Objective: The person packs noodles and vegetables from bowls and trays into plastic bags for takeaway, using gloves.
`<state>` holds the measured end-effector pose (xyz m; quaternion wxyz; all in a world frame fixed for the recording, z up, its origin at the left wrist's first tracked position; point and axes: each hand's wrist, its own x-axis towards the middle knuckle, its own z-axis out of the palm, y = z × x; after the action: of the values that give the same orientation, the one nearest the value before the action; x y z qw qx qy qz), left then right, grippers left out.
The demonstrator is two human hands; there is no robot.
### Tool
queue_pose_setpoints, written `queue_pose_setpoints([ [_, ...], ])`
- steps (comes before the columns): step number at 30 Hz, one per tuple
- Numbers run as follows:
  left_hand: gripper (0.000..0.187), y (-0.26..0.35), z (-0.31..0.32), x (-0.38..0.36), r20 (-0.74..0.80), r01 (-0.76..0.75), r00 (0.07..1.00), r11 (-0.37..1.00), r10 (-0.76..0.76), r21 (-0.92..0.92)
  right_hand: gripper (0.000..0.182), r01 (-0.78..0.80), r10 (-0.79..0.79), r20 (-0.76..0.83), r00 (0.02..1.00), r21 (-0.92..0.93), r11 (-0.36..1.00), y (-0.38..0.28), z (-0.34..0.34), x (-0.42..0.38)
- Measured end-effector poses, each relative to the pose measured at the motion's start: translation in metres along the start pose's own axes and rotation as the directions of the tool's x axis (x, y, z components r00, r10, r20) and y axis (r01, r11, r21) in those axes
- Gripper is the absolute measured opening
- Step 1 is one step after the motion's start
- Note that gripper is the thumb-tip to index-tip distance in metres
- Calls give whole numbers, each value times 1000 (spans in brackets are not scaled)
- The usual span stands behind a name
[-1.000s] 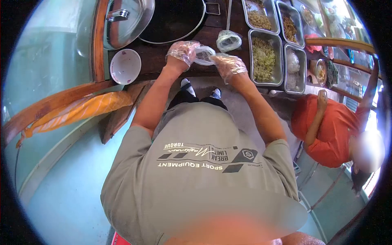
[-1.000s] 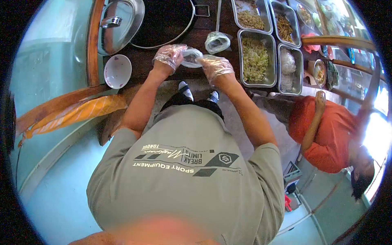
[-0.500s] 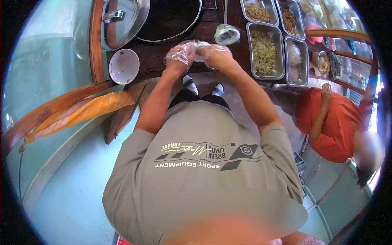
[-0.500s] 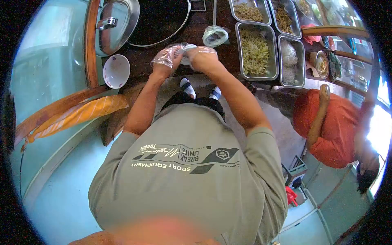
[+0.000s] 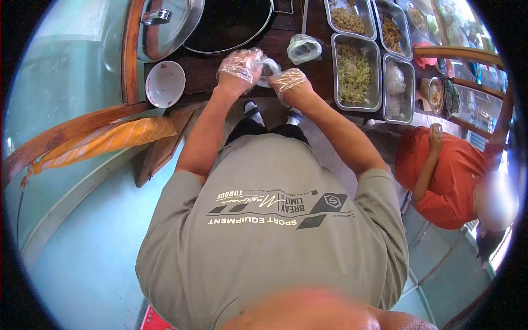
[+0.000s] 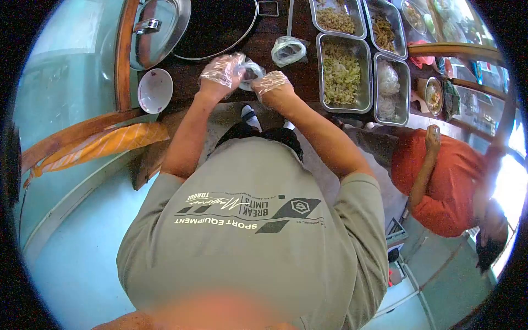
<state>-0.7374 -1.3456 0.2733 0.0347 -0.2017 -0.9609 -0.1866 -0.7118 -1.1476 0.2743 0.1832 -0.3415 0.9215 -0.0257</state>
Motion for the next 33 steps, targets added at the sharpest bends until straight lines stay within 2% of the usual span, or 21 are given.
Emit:
queue_pose_setpoints([
  [1, 39, 4, -6, 0, -82, -72, 994, 997, 75, 37, 19, 29, -29, -8, 1000, 0, 1000, 4, 1, 0],
  [4, 49, 23, -15, 10, 120, -163, 981, 981, 150, 102, 19, 84, -84, -9, 996, 11, 996, 10, -1, -7],
  [5, 39, 25, -11, 18, 164, -184, 972, 979, 169, 86, 19, 88, -88, 3, 996, 18, 996, 11, -8, -10],
  [8, 27, 23, 3, 37, 397, -239, 908, 943, 133, 230, 19, 88, -92, 34, 995, 104, 991, 24, -9, -14],
  [9, 28, 19, 8, 39, 350, -236, 924, 951, 155, 200, 19, 85, -93, 48, 995, 148, 985, 28, -6, -16],
  [12, 20, 28, -2, 41, 349, -49, 937, 993, 8, 110, 20, 115, -117, 5, 993, 164, 980, 38, -8, -27],
  [16, 36, 27, 10, 33, 301, -27, 954, 996, -1, 89, 21, 111, -111, -9, 994, 142, 984, 44, 6, -29],
  [17, 32, 30, 9, 33, 365, 43, 928, 993, -81, 112, 22, 110, -110, -12, 994, 137, 984, 44, 0, -31],
  [18, 32, 33, 7, 28, 302, 69, 950, 997, -79, 45, 22, 110, -109, -15, 994, 132, 985, 44, -4, -34],
  [20, 34, 37, -2, 15, 173, 108, 981, 990, -91, -89, 23, 157, -104, -262, 959, 189, 969, 50, 20, -37],
  [21, 42, 41, -6, 13, 228, 167, 960, 986, -162, -6, 23, 187, -95, -383, 919, 211, 959, 54, 33, -36],
  [24, 42, 45, -7, -12, 160, 327, 937, 941, -312, -82, 23, 99, -41, -258, 965, 217, 971, 50, 23, -40],
  [28, 47, 53, 21, -26, 188, 522, 844, 850, -502, -73, 12, 104, -20, -304, 953, 263, 959, 44, 30, -40],
  [29, 46, 58, 25, -25, 232, 603, 779, 797, -582, -24, 12, 116, -20, -336, 941, 268, 956, 42, 29, -40],
  [32, 46, 58, 32, -31, 225, 578, 814, 781, -535, -235, 9, 117, 6, -388, 922, 293, 949, 37, 21, -45],
  [33, 38, 52, 43, -36, 166, 523, 852, 799, -497, -296, 8, 96, 29, -372, 928, 313, 945, 34, 17, -45],
])
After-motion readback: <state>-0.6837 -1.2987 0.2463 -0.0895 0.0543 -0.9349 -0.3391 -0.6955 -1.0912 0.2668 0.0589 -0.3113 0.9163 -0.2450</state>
